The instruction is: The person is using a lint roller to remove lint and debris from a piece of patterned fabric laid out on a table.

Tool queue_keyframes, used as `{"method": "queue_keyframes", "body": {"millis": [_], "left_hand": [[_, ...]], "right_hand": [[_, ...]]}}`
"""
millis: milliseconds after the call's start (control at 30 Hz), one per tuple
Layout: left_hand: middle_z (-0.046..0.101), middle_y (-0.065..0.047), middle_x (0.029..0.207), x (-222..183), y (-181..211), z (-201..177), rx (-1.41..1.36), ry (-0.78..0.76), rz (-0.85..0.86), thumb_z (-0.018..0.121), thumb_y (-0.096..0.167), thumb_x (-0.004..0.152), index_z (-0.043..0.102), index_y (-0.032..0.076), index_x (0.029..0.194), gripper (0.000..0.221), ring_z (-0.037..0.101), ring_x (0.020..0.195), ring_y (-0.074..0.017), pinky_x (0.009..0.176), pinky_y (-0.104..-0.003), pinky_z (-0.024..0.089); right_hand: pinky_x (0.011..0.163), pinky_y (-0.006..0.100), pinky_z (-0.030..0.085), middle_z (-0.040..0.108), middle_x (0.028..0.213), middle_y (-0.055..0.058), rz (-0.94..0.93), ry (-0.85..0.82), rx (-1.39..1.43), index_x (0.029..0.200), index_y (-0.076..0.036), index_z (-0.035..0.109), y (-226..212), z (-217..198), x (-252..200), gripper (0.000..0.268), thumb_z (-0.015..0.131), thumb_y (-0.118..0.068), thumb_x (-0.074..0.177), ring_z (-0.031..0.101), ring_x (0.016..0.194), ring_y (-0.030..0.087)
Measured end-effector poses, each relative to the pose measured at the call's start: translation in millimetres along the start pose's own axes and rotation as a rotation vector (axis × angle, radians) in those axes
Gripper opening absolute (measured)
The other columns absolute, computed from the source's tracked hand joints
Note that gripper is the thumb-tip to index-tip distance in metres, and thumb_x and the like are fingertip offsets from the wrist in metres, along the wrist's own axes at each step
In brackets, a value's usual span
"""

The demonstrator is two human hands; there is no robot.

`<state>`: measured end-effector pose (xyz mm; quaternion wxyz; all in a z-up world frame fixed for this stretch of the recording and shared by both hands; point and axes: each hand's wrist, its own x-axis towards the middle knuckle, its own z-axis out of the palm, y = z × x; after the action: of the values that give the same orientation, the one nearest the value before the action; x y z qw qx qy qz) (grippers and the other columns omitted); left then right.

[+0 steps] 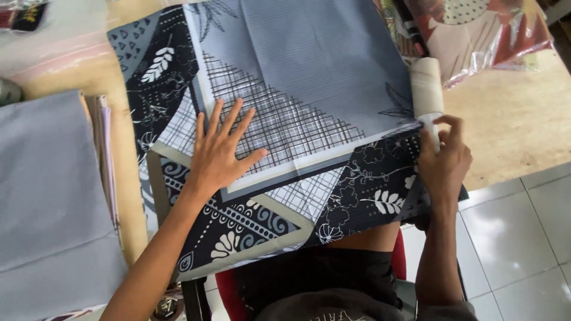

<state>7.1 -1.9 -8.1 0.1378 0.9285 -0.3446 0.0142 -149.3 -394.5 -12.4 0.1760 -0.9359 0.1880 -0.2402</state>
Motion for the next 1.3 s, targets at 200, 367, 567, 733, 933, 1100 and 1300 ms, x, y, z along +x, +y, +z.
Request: {"method": "queue_keyframes", "body": {"millis": [200,367,567,733,933,1100,1300], "left_hand": [[0.026,-0.006,0.169,7.6,-7.7,-4.9,-0.071,0.002,0.007,0.051,0.062,0.099,0.040,0.021,0.160,0.074,0.015,0.156,-0.0347,0.119,-0.069,0.011],[0.047,-0.014,0.154,42.3,-36.1,-2.6,-0.012,0.195,0.332,0.058,0.027,0.109,0.056,0.008,0.144,0.040,0.038,0.145,-0.0362,0.117,-0.060,0.035],[0.036,-0.007,0.165,68.2,-54.1,15.2,-0.152,-0.006,0.219,0.017,0.067,0.103,0.043,0.017,0.156,0.077,0.022,0.156,-0.0339,0.124,-0.065,0.010],[0.042,-0.005,0.163,66.6,-51.3,11.0,-0.167,0.021,0.201,0.049,0.038,0.109,0.047,0.023,0.154,0.047,0.026,0.154,-0.0333,0.124,-0.063,0.014],[0.041,-0.006,0.163,64.2,-52.5,13.3,-0.151,0.043,0.215,0.049,0.037,0.110,0.045,0.020,0.156,0.048,0.025,0.154,-0.0329,0.124,-0.061,0.014],[0.048,-0.018,0.154,54.9,-73.5,3.4,-0.493,0.186,0.138,0.075,0.006,0.097,0.058,0.009,0.143,0.049,0.043,0.144,-0.0346,0.122,-0.057,0.029],[0.070,-0.005,0.096,1.9,-104.4,-66.4,-1.069,0.098,-0.168,0.054,0.033,0.108,0.062,0.012,0.120,0.026,0.070,0.073,-0.0110,0.068,-0.022,0.058]], "right_hand": [[0.060,0.035,0.039,0.073,0.090,0.011,-0.067,-0.094,0.400,0.129,-0.004,0.046,-61.7,-0.7,9.5,0.033,0.065,-0.021,0.108,0.051,0.065,0.016],[0.096,0.046,0.043,0.073,0.124,0.012,-0.720,-0.221,0.353,0.126,-0.004,0.061,-94.8,45.9,45.4,0.037,0.076,-0.025,0.100,0.069,0.109,0.029],[0.088,0.036,0.049,0.069,0.102,0.004,-1.098,-0.412,0.252,0.132,-0.012,0.054,-89.5,89.7,24.6,0.034,0.065,-0.029,0.104,0.065,0.091,0.022],[0.064,0.030,0.053,0.072,0.098,0.005,-1.295,-0.392,0.364,0.123,-0.010,0.060,-108.4,32.1,-19.9,0.023,0.068,-0.013,0.102,0.064,0.077,0.018],[0.066,0.029,0.053,0.071,0.094,0.005,-1.342,-0.591,0.495,0.121,-0.013,0.059,-108.4,10.4,-53.8,0.024,0.060,-0.032,0.106,0.064,0.076,0.016],[0.051,0.027,0.062,0.072,0.094,0.008,-1.185,-0.616,0.602,0.118,-0.007,0.061,-123.6,35.2,-15.3,0.034,0.071,-0.031,0.097,0.068,0.068,0.018],[0.054,0.033,0.058,0.069,0.082,0.011,-1.180,-0.466,0.504,0.114,-0.002,0.066,-191.2,92.2,31.9,0.032,0.053,-0.031,0.108,0.065,0.063,0.022]]}}
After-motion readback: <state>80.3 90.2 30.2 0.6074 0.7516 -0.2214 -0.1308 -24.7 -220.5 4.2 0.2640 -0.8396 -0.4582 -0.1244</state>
